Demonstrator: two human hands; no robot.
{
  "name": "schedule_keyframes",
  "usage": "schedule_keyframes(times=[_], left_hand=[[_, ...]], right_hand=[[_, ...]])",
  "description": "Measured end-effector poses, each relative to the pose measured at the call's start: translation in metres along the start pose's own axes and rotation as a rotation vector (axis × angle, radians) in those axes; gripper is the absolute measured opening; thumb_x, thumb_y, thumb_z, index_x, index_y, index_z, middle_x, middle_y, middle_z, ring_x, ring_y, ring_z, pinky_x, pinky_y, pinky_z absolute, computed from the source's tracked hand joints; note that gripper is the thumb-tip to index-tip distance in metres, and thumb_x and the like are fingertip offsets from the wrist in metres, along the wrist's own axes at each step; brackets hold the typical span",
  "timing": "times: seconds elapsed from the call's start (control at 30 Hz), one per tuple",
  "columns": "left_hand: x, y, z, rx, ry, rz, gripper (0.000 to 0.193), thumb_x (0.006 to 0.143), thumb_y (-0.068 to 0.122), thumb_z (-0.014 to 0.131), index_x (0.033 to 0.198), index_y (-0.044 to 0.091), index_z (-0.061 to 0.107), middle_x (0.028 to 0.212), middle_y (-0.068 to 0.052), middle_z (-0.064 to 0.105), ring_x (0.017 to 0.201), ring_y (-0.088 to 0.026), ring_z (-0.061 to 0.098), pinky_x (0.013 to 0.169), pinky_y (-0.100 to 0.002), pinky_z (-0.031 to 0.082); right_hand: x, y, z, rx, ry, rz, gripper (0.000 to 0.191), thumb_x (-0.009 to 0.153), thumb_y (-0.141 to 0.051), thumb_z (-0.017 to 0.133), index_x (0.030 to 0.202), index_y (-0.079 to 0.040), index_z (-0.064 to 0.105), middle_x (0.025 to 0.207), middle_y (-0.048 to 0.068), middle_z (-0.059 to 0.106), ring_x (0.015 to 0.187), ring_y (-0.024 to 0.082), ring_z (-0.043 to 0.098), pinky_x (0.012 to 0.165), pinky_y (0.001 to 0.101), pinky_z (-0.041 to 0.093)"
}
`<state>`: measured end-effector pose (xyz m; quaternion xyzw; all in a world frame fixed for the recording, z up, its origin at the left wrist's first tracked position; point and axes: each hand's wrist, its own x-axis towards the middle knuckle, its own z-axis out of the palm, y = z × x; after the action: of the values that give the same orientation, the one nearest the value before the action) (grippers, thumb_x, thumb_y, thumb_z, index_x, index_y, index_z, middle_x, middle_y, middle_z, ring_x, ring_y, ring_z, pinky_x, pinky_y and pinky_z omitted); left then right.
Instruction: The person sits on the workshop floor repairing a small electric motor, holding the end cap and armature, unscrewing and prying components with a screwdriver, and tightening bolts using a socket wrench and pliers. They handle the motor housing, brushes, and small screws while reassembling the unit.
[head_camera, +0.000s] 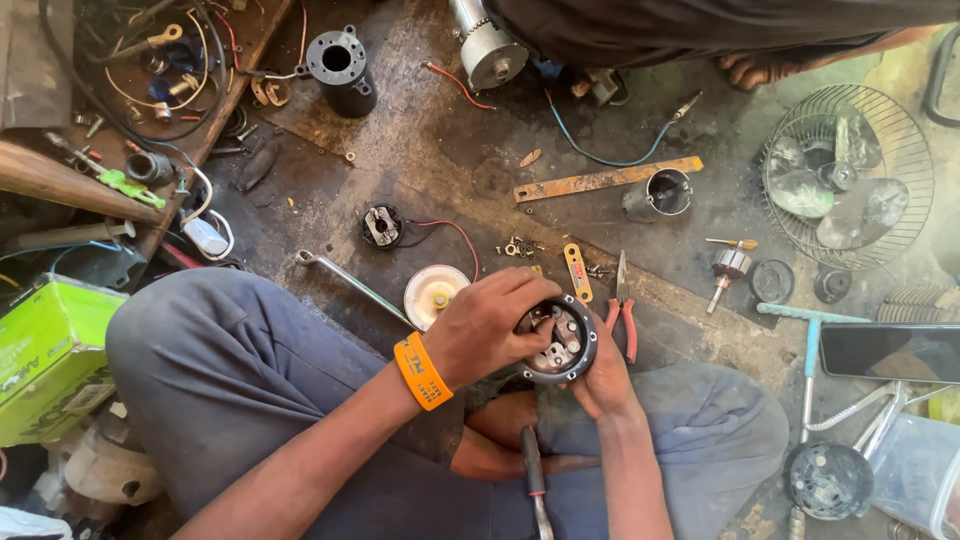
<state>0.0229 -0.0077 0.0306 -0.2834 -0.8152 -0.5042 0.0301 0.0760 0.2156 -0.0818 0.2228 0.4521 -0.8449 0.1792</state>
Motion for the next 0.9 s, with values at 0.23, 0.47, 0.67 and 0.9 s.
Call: schedule_keyframes(times=[0.23, 0.47, 0.67, 0.9], left_hand=[[0.0, 0.005, 0.001, -0.037, 0.061, -0.027, 0.031, 0.086, 0.017, 0.074, 0.114, 0.004, 0.066, 0.112, -0.014, 0.069, 0.107, -0.033, 0.067, 0.093, -0.04, 0.055], [0.0, -0.024, 0.027, -0.603, -0.073, -0.623, 0.034, 0.093, 0.017, 0.072, 0.122, -0.001, 0.066, 0.102, -0.009, 0.077, 0.094, -0.013, 0.068, 0.083, -0.03, 0.057], [0.005, -0.058, 0.019, -0.933, 0.398, -0.641, 0.018, 0.1, 0.009, 0.064, 0.114, -0.001, 0.07, 0.094, -0.003, 0.072, 0.079, -0.009, 0.065, 0.069, -0.027, 0.055], [0.006, -0.069, 0.0, -0.946, 0.645, -0.672, 0.018, 0.095, 0.007, 0.06, 0.108, 0.001, 0.07, 0.092, -0.001, 0.07, 0.077, -0.007, 0.063, 0.066, -0.025, 0.052]], right_hand=[[-0.003, -0.005, 0.007, -0.013, -0.128, -0.063, 0.037, 0.111, -0.04, 0.045, 0.128, -0.011, 0.06, 0.097, 0.0, 0.069, 0.071, 0.009, 0.067, 0.046, 0.0252, 0.047], [0.001, -0.011, 0.023, -0.189, -0.061, -0.104, 0.042, 0.11, -0.042, 0.041, 0.123, -0.007, 0.06, 0.092, 0.005, 0.071, 0.067, 0.013, 0.068, 0.046, 0.027, 0.049], [0.007, -0.044, 0.009, -0.423, 0.194, -0.277, 0.036, 0.105, -0.036, 0.047, 0.109, -0.003, 0.061, 0.087, 0.012, 0.075, 0.068, 0.021, 0.074, 0.057, 0.0315, 0.059], [0.018, -0.03, 0.018, -1.066, 0.253, -0.492, 0.025, 0.1, -0.02, 0.07, 0.117, -0.002, 0.066, 0.099, 0.011, 0.076, 0.083, 0.022, 0.075, 0.071, 0.0353, 0.058]])
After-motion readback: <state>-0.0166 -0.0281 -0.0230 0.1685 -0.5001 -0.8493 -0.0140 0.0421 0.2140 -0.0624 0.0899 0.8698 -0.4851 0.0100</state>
